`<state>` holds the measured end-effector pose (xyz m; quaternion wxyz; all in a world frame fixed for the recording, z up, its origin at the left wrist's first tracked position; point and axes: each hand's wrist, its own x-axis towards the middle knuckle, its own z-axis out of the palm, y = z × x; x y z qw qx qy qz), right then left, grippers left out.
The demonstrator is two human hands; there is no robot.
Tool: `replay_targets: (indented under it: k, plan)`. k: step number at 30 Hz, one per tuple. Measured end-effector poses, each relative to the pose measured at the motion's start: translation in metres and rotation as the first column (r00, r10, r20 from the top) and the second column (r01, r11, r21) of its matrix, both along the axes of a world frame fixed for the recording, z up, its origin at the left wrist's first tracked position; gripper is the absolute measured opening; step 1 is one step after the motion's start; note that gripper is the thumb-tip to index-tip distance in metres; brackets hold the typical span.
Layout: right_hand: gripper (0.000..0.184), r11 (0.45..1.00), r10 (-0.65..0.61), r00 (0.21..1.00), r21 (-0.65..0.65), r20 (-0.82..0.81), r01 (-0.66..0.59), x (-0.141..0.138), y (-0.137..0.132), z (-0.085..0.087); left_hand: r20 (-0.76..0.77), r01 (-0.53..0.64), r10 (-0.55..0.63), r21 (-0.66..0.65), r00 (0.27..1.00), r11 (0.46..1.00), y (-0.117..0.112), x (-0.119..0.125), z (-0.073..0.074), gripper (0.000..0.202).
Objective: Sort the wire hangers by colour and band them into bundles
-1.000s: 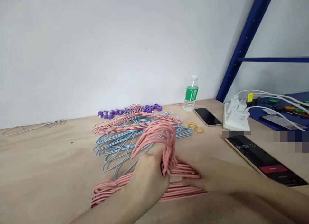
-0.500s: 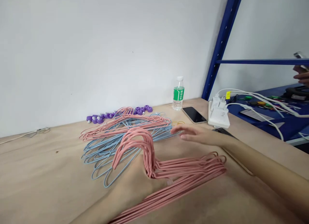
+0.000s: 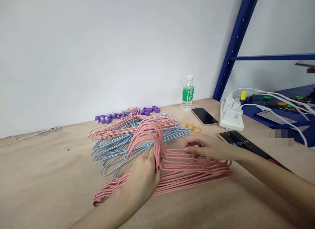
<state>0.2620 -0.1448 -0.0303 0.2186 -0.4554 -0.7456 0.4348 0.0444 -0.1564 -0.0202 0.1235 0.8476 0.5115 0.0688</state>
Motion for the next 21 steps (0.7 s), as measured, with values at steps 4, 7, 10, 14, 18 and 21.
replay_targets:
  k: [4,7,10,14,18,21]
  plan:
    - [0.037,0.999,0.043,0.999,-0.010,0.018,-0.043,0.002,-0.003,0.006,-0.059,-0.005,0.008,0.059,0.998,0.998,0.000,-0.001,-0.004,0.029]
    - [0.040,0.992,0.095,0.995,-0.079,-0.024,-0.096,0.002,-0.004,0.008,0.002,0.030,-0.031,0.115,1.000,0.993,-0.001,-0.001,-0.007,0.032]
    - [0.036,0.969,0.091,0.984,-0.216,-0.156,-0.123,-0.001,-0.004,0.006,0.098,0.039,-0.053,0.142,0.994,0.989,0.000,-0.001,-0.009,0.030]
    - [0.042,0.929,0.044,0.969,-0.346,-0.243,-0.129,-0.006,-0.003,-0.002,0.263,-0.008,-0.029,0.139,0.964,0.990,0.002,0.000,-0.012,0.025]
    - [0.042,0.937,0.004,0.971,-0.339,-0.239,-0.088,-0.004,0.001,-0.006,0.324,-0.010,-0.045,0.167,0.945,0.986,0.001,-0.001,-0.014,0.025]
    - [0.041,0.934,0.027,0.972,-0.342,-0.233,-0.108,-0.003,0.001,-0.005,0.346,0.061,-0.132,0.209,0.929,0.976,0.000,-0.001,-0.014,0.033]
